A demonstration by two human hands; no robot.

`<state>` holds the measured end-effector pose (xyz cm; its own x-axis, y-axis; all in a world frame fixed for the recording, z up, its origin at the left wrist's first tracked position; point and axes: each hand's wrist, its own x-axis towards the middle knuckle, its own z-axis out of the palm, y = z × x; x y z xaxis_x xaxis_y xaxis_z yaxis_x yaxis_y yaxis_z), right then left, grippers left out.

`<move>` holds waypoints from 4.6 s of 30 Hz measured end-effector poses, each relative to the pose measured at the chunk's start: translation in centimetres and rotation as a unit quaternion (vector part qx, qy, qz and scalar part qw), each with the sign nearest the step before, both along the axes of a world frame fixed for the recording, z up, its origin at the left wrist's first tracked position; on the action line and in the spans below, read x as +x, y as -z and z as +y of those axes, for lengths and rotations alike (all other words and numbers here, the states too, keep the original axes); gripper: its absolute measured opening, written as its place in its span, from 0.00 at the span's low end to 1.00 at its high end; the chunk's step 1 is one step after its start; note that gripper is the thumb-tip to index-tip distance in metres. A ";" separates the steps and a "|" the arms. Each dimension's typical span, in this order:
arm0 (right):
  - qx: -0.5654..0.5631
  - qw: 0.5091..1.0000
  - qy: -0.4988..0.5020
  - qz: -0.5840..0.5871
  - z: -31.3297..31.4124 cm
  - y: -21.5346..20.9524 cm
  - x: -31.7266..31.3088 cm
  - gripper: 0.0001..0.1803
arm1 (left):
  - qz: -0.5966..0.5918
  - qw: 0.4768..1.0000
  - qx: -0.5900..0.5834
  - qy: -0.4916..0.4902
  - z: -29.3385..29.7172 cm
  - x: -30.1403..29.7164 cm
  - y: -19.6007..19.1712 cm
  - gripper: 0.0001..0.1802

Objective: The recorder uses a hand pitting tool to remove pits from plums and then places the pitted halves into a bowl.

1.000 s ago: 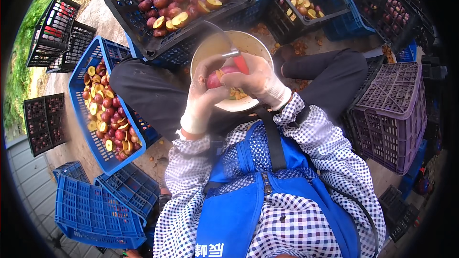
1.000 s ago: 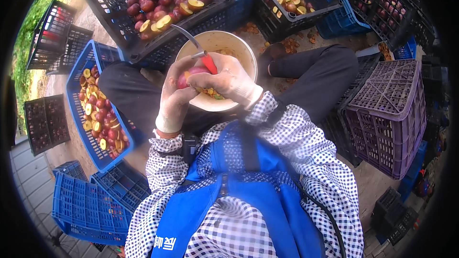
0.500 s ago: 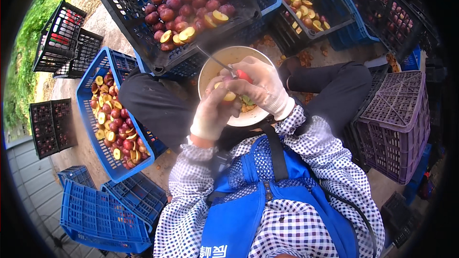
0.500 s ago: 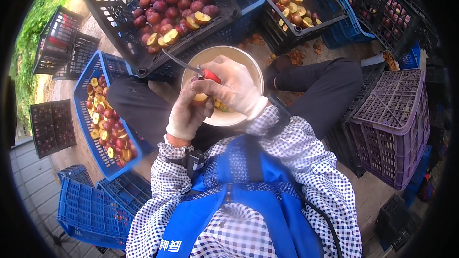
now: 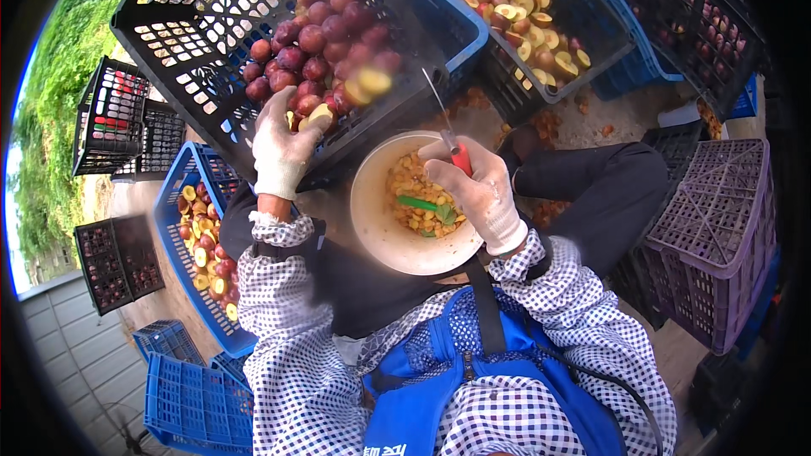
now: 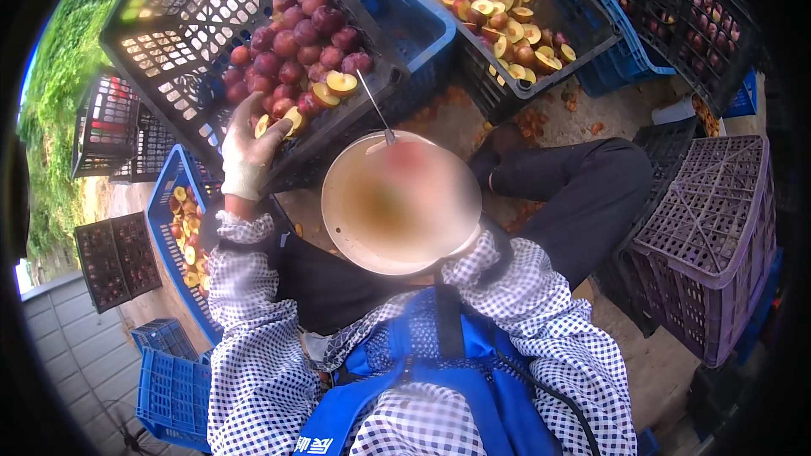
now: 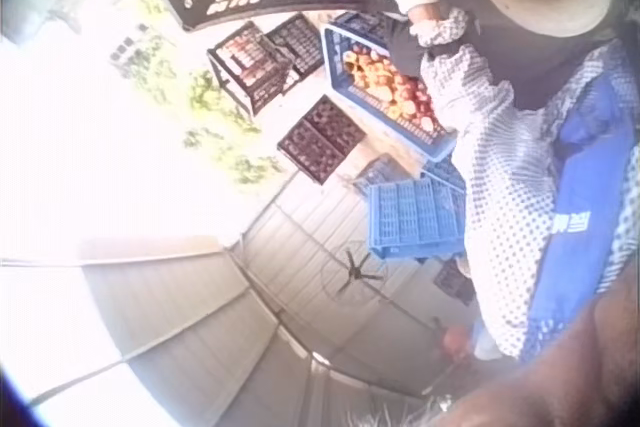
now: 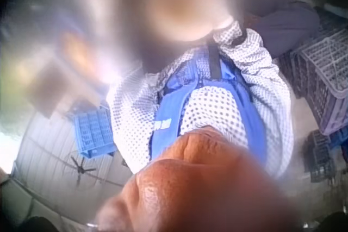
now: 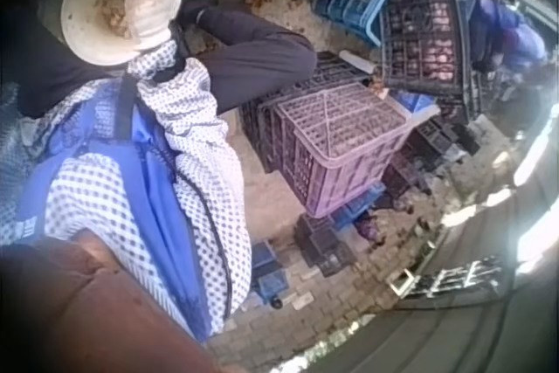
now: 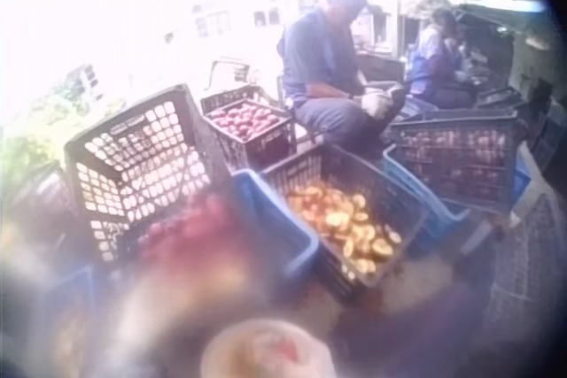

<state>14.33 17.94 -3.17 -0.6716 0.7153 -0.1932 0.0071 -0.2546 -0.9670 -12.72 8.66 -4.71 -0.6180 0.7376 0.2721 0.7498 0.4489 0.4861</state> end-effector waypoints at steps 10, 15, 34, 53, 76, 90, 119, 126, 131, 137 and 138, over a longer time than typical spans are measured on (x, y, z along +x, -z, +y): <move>-0.045 0.993 0.048 -0.095 -0.8 0.5 4.3 0.10 | -0.146 0.959 -0.223 -0.092 14.2 -3.6 7.8 0.36; -0.090 0.991 0.068 -0.071 -0.9 1.0 3.1 0.11 | -0.103 0.980 -0.157 -0.063 14.1 -3.1 7.3 0.26; 0.017 0.994 -0.030 -0.107 -2.8 3.6 2.5 0.12 | -0.002 0.960 -0.244 0.139 12.2 -0.4 5.5 0.33; -0.042 0.999 0.024 0.021 -1.8 0.7 5.3 0.28 | -0.666 0.676 0.261 0.178 3.8 -1.2 -2.3 0.30; 0.317 0.937 -0.144 -0.036 -7.3 -0.1 2.7 0.21 | -0.677 0.695 0.237 -0.041 -8.5 17.4 -1.9 0.28; 0.157 0.964 -0.207 -0.065 -8.4 4.4 4.7 0.22 | -0.112 0.961 0.174 0.184 -9.8 17.7 4.0 0.05; 0.392 0.913 -0.088 -0.070 -8.6 -0.6 3.7 0.15 | -0.721 0.572 0.381 0.084 -10.6 17.3 -0.3 0.41; 0.415 0.906 -0.056 -0.067 -9.1 -0.5 3.6 0.16 | -0.765 0.526 0.368 0.056 -10.5 17.4 -0.2 0.40; 0.430 0.893 -0.069 -0.116 -9.3 0.8 3.2 0.17 | -0.636 0.710 0.295 0.072 -10.5 17.0 -1.6 0.37; 0.324 0.917 -0.194 -0.128 -8.8 1.7 1.4 0.15 | -0.670 0.647 0.363 -0.002 -10.1 17.5 0.7 0.35; 0.313 0.937 -0.142 -0.056 -9.5 1.8 1.3 0.15 | -0.721 0.580 0.380 0.009 -9.3 18.3 -0.5 0.27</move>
<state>15.62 8.41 -5.01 -0.8530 0.5071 0.1232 0.0999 0.3904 -0.9152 5.58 -0.68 -4.24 -0.6004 0.7537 -0.2673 -0.6808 -0.3064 0.6653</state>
